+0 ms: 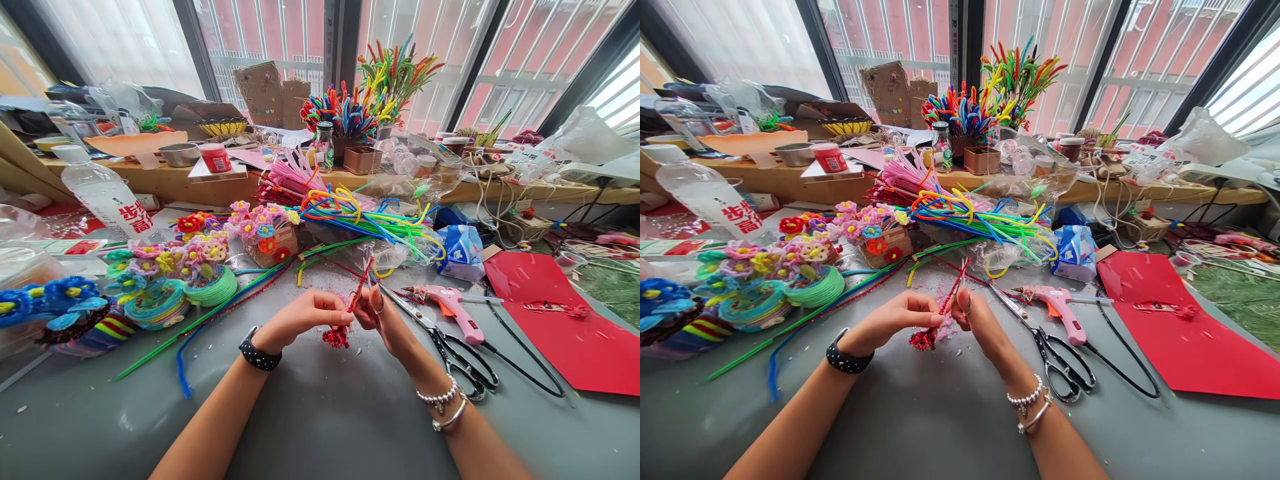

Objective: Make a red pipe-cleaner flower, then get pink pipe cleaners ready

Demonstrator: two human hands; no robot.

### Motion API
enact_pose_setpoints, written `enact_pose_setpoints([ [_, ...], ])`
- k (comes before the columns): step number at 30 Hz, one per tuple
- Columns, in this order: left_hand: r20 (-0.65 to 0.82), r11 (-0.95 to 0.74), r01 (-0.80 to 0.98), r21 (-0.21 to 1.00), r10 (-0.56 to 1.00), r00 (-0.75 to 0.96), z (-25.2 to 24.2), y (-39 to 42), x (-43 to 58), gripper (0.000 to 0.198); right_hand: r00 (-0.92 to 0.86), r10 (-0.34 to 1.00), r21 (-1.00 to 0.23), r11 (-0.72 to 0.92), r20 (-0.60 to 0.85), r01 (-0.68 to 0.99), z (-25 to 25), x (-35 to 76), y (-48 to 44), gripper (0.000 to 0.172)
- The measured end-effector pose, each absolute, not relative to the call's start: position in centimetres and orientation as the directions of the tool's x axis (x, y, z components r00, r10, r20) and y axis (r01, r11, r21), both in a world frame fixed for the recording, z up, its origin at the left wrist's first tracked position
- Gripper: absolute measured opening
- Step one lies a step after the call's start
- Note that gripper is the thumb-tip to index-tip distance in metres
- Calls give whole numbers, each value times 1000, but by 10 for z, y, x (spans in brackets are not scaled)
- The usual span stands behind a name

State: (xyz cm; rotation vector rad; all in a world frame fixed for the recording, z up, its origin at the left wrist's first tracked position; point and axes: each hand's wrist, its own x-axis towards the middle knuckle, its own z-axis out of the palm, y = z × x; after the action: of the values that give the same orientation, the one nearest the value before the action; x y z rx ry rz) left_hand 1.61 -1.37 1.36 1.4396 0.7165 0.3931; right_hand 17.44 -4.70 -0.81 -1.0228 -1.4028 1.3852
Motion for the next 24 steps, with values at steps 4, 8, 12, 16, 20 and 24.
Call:
enact_pose_setpoints([
  [4,-188,87,176,981,670,718,13,-14,16,26,-313,950,-999,-24,-8,-48,-9,174,-46,60],
  [8,-185,105,155,982,688,701,12,-14,16,26,-317,948,-996,-66,-43,-63,-12,173,-45,58],
  [12,-179,111,142,984,692,699,12,-13,16,25,-316,948,-996,-55,-32,-66,-15,173,-45,58],
  [16,-195,111,164,980,690,698,14,-14,16,25,-318,948,-999,15,25,-35,-15,174,-44,59],
  [20,-225,130,186,974,664,713,16,-16,17,26,-278,958,-998,57,64,-34,-15,175,-44,58],
  [24,-234,127,201,971,656,718,15,-17,17,28,-209,974,-996,82,84,-22,-19,177,-42,57],
])
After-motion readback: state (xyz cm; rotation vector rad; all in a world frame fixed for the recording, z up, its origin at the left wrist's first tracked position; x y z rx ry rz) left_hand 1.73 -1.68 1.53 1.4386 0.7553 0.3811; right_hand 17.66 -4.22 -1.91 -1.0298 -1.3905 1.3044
